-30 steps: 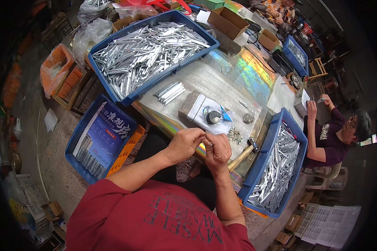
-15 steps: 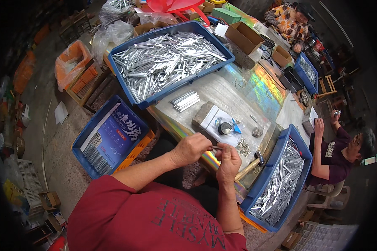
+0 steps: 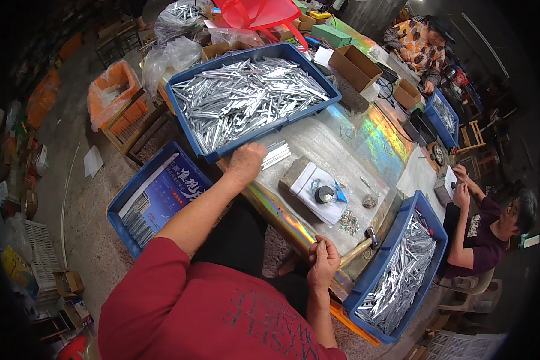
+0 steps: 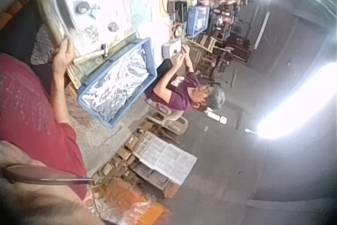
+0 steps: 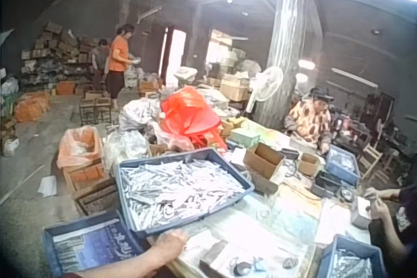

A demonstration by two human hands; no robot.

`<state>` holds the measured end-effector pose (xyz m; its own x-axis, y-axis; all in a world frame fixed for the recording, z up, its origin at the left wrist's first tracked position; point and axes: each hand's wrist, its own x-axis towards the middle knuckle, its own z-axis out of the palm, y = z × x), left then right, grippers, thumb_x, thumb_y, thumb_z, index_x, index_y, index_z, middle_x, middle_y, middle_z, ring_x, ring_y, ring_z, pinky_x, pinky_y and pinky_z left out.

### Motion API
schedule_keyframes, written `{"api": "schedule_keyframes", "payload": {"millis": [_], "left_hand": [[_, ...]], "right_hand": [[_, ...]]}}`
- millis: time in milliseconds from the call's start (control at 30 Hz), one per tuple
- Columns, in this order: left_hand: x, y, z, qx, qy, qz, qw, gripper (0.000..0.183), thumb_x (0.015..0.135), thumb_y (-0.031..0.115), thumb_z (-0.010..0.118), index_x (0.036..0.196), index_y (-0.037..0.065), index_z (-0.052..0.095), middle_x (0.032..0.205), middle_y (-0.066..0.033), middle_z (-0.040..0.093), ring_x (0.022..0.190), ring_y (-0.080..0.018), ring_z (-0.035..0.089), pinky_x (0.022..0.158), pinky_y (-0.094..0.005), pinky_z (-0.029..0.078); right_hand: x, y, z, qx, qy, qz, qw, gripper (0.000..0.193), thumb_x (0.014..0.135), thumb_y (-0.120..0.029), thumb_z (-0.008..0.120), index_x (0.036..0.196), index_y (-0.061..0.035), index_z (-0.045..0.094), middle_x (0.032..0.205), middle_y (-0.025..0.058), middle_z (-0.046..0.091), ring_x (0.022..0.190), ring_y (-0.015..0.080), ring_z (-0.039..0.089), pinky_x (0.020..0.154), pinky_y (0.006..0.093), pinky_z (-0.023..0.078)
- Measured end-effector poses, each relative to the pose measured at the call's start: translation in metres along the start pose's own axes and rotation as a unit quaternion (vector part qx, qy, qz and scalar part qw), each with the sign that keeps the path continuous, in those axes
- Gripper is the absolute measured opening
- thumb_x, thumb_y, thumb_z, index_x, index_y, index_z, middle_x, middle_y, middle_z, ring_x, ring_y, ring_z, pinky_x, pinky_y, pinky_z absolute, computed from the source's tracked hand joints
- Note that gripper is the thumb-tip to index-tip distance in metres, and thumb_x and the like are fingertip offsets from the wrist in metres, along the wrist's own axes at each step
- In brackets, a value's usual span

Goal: The person assembles metal components by picking metal strips and pins from the table, inserting the pins into the strips by hand, and securing them with a hammer on a metal block.

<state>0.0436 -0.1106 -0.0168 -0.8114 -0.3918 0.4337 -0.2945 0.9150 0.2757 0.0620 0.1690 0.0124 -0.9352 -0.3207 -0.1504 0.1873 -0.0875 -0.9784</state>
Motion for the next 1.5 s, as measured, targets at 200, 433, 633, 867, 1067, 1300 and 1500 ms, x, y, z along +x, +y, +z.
{"api": "schedule_keyframes", "payload": {"millis": [200,433,633,867,1067,1300,1500], "left_hand": [[0.001,-0.001,0.001,0.007,0.005,-0.002,1.0,0.01,0.07,0.011,0.056,0.065,0.004,0.05,0.065,-0.0117,0.054,0.063,-0.0277,0.055,0.057,-0.0344,0.045],[0.007,0.008,-0.063,-0.074,0.13,0.041,0.988,0.004,0.069,0.008,0.052,0.066,0.007,0.051,0.06,-0.0092,0.051,0.059,-0.0245,0.053,0.053,-0.0338,0.044],[0.032,-0.078,-0.06,0.027,-0.091,-0.113,0.989,0.016,0.064,0.016,0.057,0.072,0.002,0.056,0.074,-0.0153,0.058,0.073,-0.0302,0.056,0.064,-0.0395,0.045],[0.044,-0.08,-0.051,0.014,-0.263,-0.173,0.949,0.022,0.056,0.019,0.063,0.072,0.004,0.06,0.072,-0.0142,0.059,0.072,-0.0291,0.057,0.062,-0.0363,0.044],[0.041,-0.077,-0.054,-0.024,-0.244,-0.152,0.957,0.015,0.058,0.015,0.058,0.068,0.004,0.061,0.068,-0.0141,0.059,0.068,-0.028,0.058,0.058,-0.0356,0.044],[0.04,-0.06,-0.077,-0.247,0.079,-0.123,0.958,0.008,0.068,0.009,0.054,0.072,0.002,0.056,0.062,-0.0088,0.056,0.057,-0.0168,0.054,0.055,-0.0271,0.042],[0.018,0.012,-0.1,-0.574,0.081,-0.09,0.81,0.015,0.075,0.003,0.055,0.089,0.0,0.052,0.072,0.0002,0.053,0.061,-0.004,0.048,0.052,-0.0156,0.038]], "right_hand": [[-0.004,0.008,-0.004,-0.003,0.006,0.007,1.0,0.015,0.083,-0.012,0.046,0.089,-0.0003,0.054,0.062,0.0001,0.048,0.049,0.0036,0.037,0.044,0.0145,0.029],[-0.008,0.016,-0.012,-0.011,0.0,0.008,1.0,0.016,0.083,-0.011,0.045,0.09,0.0008,0.054,0.064,0.0001,0.049,0.051,0.0027,0.039,0.045,0.0146,0.031],[-0.012,0.015,-0.002,-0.012,0.002,0.006,1.0,0.014,0.083,-0.011,0.045,0.086,0.0006,0.054,0.059,0.0004,0.047,0.047,0.0038,0.036,0.044,0.0153,0.028],[-0.013,0.022,-0.003,-0.024,-0.011,0.011,1.0,0.015,0.083,-0.011,0.045,0.086,0.0017,0.053,0.059,0.0008,0.047,0.047,0.0045,0.037,0.044,0.0157,0.028],[-0.016,0.023,-0.005,-0.044,-0.017,0.008,0.999,0.016,0.083,-0.011,0.045,0.089,0.0007,0.054,0.063,0.0002,0.049,0.05,0.0036,0.039,0.045,0.0153,0.031],[-0.02,0.021,-0.01,-0.042,-0.006,0.008,0.999,0.017,0.083,-0.012,0.046,0.088,0.0017,0.054,0.062,0.0004,0.048,0.049,0.0039,0.038,0.045,0.0157,0.029],[-0.021,0.016,-0.006,-0.028,-0.026,0.026,0.999,0.019,0.083,-0.013,0.045,0.093,0.0011,0.053,0.065,-0.0018,0.049,0.052,0.0026,0.039,0.047,0.0155,0.031]]}}
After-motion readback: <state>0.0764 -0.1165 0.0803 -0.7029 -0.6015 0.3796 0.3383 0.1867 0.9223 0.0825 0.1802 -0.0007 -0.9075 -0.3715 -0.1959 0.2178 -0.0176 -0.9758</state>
